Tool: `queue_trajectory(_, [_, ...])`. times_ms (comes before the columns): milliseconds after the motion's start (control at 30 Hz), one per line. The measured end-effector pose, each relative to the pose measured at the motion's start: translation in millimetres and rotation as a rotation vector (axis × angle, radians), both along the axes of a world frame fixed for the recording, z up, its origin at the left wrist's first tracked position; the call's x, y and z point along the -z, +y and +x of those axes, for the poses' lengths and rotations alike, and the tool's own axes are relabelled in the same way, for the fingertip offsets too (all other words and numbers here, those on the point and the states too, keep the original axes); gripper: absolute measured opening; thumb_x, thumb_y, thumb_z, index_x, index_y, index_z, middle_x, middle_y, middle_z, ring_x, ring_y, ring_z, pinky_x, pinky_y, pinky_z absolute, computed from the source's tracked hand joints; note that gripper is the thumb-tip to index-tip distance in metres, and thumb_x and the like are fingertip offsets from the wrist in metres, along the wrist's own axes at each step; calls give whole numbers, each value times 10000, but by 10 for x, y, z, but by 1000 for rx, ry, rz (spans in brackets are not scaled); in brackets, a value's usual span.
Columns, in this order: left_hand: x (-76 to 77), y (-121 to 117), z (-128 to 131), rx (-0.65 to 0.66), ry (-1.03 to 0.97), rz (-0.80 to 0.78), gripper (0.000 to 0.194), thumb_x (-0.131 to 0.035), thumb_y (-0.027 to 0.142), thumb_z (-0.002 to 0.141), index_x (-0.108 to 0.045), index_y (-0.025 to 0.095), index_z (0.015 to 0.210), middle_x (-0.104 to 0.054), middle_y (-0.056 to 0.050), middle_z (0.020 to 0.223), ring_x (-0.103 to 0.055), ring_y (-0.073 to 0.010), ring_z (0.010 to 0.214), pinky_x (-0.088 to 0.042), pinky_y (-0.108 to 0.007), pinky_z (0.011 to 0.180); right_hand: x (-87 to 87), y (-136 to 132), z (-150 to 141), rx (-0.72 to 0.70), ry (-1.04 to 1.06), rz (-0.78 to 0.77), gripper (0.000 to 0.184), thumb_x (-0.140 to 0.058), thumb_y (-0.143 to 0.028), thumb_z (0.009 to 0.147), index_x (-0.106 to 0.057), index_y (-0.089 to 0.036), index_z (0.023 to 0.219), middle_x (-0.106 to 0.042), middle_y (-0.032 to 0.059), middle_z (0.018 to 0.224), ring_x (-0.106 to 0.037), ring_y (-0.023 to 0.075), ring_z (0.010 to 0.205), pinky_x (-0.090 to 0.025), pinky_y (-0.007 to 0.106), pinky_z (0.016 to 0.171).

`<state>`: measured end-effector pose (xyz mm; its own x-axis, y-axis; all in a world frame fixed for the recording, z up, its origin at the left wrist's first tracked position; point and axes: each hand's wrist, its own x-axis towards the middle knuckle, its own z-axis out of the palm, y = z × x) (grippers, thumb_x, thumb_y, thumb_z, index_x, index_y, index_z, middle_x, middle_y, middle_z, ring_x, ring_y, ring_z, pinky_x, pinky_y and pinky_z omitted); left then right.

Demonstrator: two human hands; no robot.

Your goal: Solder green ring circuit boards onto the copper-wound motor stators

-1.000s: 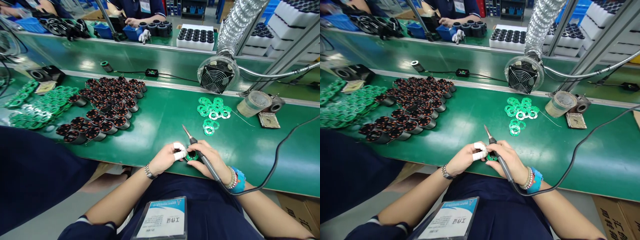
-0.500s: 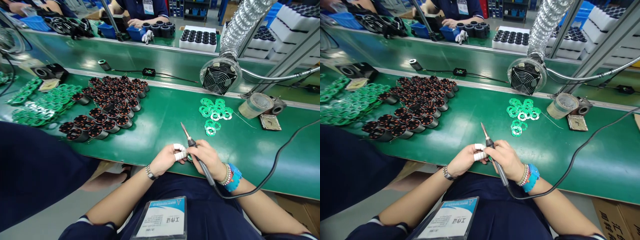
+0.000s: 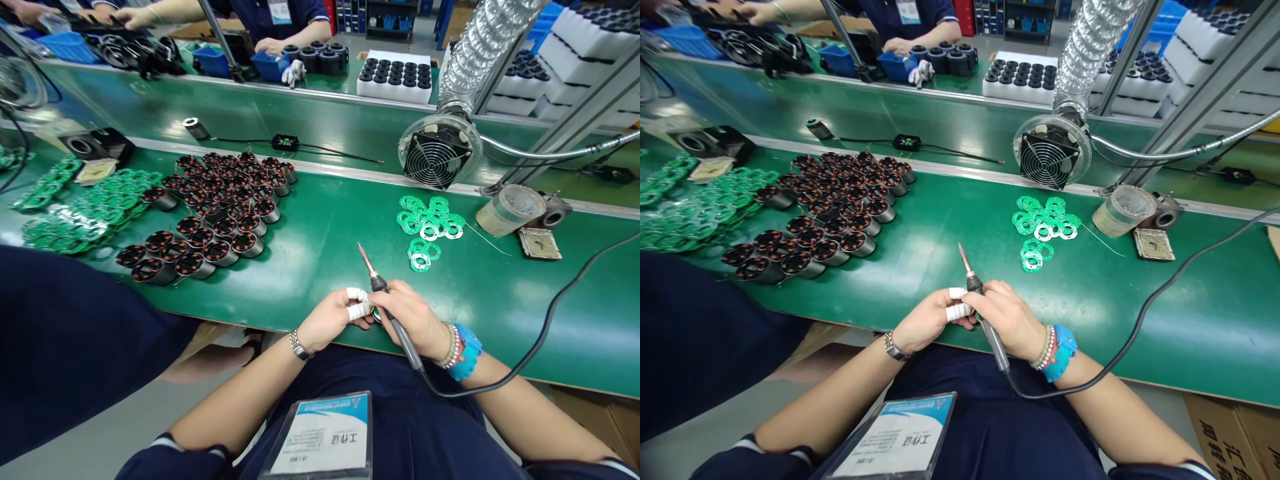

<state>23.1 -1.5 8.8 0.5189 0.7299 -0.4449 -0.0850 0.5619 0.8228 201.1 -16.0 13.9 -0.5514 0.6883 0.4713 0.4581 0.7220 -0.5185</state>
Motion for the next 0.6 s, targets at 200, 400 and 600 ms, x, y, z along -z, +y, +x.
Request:
queue_trajectory(200, [8, -9, -22, 11, -60, -83, 274, -754, 325, 630, -596, 118, 716, -622, -8, 680, -623, -121, 650, -506, -276, 695, -206, -45, 177, -7, 4, -241, 361, -535, -152, 850, -448, -181, 1199, -579, 96, 1064, -553, 197, 984, -488, 329, 846])
queue_trajectory(400, [27, 37, -35, 43, -54, -87, 261, -761, 301, 616, -597, 119, 702, -626, -7, 665, -629, -123, 650, -488, -272, 706, -151, -133, 214, 119, 51, -319, 310, -577, -171, 836, -493, -202, 1133, -598, 69, 992, -598, 181, 905, -508, 300, 796])
queue_trajectory(600, [34, 25, -38, 52, -23, -72, 239, -750, 282, 619, -596, 117, 696, -627, -7, 669, -630, -129, 661, -479, -277, 715, -59, -193, 174, 146, 79, -304, 340, -568, -161, 839, -482, -208, 1165, -591, 75, 1040, -586, 187, 962, -500, 317, 842])
